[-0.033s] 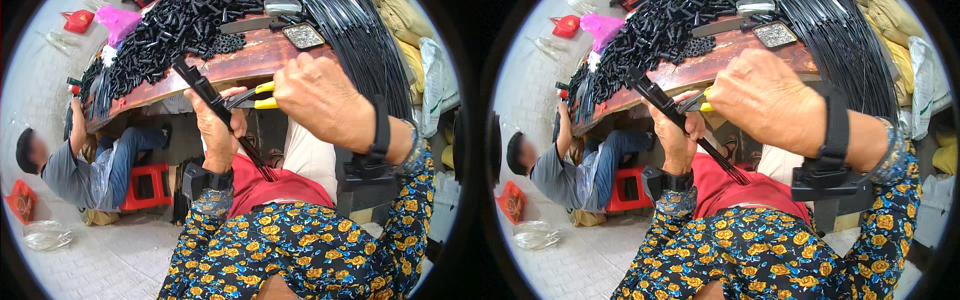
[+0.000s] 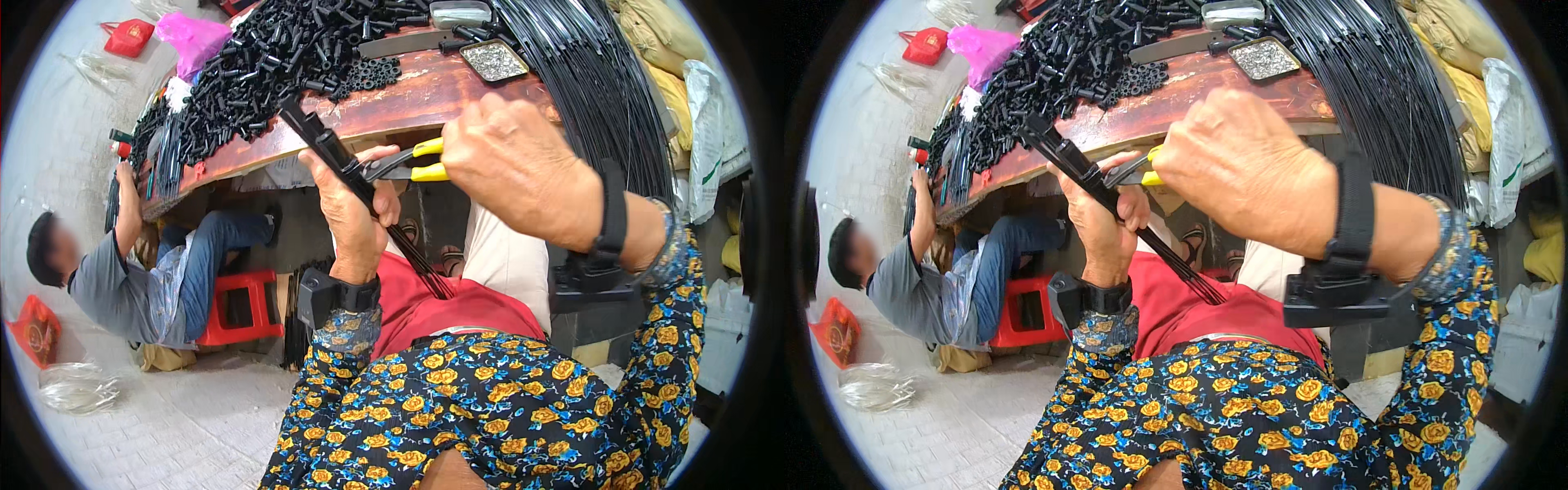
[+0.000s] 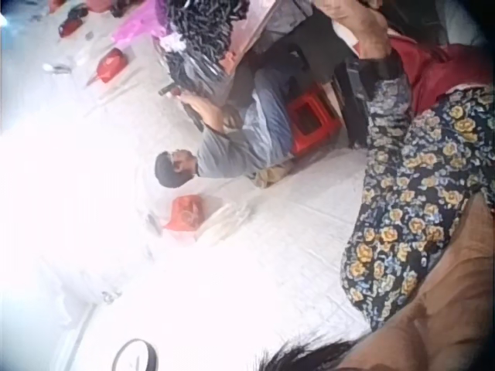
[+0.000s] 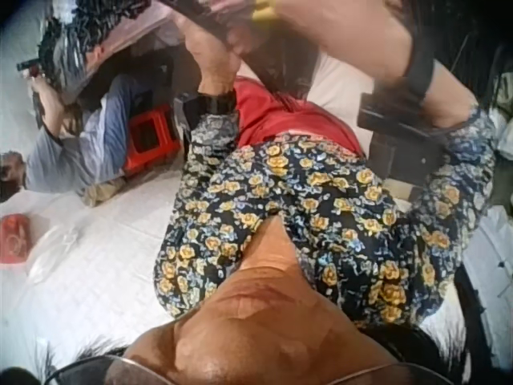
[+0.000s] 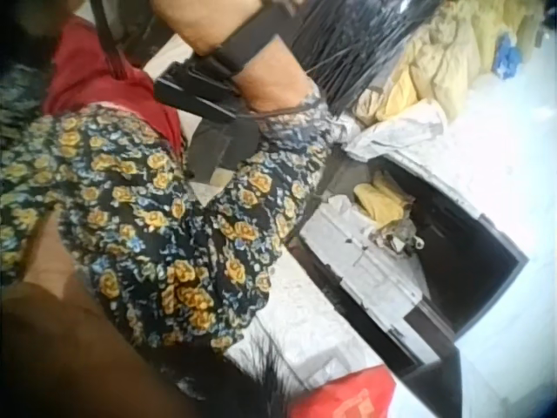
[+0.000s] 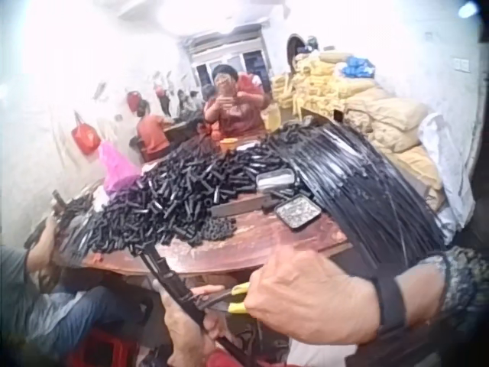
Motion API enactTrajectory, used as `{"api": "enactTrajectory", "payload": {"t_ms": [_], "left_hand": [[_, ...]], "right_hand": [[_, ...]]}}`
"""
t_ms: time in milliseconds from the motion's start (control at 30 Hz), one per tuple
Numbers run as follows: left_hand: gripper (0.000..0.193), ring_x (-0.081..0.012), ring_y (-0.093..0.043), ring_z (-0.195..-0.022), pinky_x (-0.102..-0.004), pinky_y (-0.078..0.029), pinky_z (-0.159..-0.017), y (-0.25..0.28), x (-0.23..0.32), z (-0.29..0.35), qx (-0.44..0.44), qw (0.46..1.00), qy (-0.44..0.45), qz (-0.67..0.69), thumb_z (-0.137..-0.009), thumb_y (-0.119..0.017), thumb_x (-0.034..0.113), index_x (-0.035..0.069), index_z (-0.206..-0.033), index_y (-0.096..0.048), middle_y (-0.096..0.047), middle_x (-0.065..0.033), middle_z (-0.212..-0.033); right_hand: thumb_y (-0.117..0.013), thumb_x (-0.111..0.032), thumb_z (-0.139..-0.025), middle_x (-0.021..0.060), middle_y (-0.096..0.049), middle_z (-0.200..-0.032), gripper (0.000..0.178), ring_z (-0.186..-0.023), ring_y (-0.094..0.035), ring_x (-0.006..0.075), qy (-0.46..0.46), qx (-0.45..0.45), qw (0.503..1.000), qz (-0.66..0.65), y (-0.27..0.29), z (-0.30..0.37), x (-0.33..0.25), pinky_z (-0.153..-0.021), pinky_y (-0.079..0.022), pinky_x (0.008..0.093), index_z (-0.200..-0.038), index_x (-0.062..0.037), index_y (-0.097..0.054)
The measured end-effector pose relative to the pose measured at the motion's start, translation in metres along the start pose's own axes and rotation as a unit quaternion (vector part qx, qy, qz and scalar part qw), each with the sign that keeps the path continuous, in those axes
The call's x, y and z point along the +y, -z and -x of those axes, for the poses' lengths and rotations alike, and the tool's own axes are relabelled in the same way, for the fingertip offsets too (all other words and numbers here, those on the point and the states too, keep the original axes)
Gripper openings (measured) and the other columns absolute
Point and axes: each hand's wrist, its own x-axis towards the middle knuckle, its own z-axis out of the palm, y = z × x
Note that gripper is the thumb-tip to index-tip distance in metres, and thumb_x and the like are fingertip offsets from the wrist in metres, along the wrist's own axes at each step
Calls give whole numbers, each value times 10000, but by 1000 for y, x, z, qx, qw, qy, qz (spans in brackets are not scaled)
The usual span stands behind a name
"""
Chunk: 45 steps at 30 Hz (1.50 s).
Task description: Assembling and trimming black umbrella frame rods using pliers.
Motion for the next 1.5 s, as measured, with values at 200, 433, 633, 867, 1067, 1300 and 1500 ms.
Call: {"api": "enactTrajectory", "payload": {"t_ms": [200, 433, 633, 867, 1067, 1300, 1500], "left_hand": [[973, -119, -313, -353, -268, -289, -364, 26, 2, -8, -2, 1000, -26, 13, -847, -181, 797, -43, -1130, -584, -319, 23, -427], [898, -99, -325, -378, -254, -303, -393, 31, 2, -7, -57, 991, -118, 31, -817, -297, 789, 76, -1350, -410, -387, 24, -497], [813, -91, -319, -384, -249, -303, -398, 29, 6, -3, -85, 987, -133, -29, -848, -306, 748, 103, -1330, -412, -398, 22, -525], [911, -69, -317, -392, -219, -276, -373, 20, 3, 2, -60, 994, -84, 28, -775, -296, 831, 109, -1312, -443, -375, 38, -502], [939, -70, -316, -378, -225, -275, -367, 21, 6, 6, -69, 995, -51, 50, -762, -292, 848, 93, -1285, -487, -370, 43, -493], [901, -78, -315, -359, -224, -276, -347, 31, 2, 6, -71, 995, -31, 57, -781, -295, 838, 75, -1194, -539, -360, 38, -474], [884, -147, -428, -386, -295, -389, -386, 25, 7, 3, -73, 996, -44, 25, -810, -302, 808, 30, -1145, -556, -444, -28, -502]], "right_hand": [[-671, -141, -724, 117, -594, -733, 174, -702, -602, 259, -63, 20, 996, -63, -53, -1, -20, -613, -503, 359, -797, -14, -577], [-652, -113, -786, 126, -593, -721, 186, -652, -591, 242, -210, -16, 870, -446, -100, 11, -44, -613, -472, 359, -916, 2, -586], [-687, -109, -804, -23, -540, -736, 212, -655, -484, 57, -270, 88, 709, -646, -82, -16, -53, -590, -425, 224, -941, 13, -582], [-735, -51, -755, 44, -618, -708, 335, -543, -616, 89, -177, 74, 548, -814, -80, -53, -49, -491, -498, 217, -1055, 6, -598], [-771, -80, -742, 22, -622, -735, 307, -592, -603, 71, -161, 99, 601, -776, -89, -57, -46, -551, -490, 215, -998, 3, -624], [-790, -96, -733, 24, -645, -745, 326, -625, -599, 65, -152, 76, 503, -848, -103, -56, -53, -626, -485, 208, -1000, 20, -643], [-784, -76, -725, 51, -630, -639, 413, -560, -609, 92, -177, 18, 505, -845, -96, -60, -40, -594, -495, 222, -1057, 75, -591]]}}
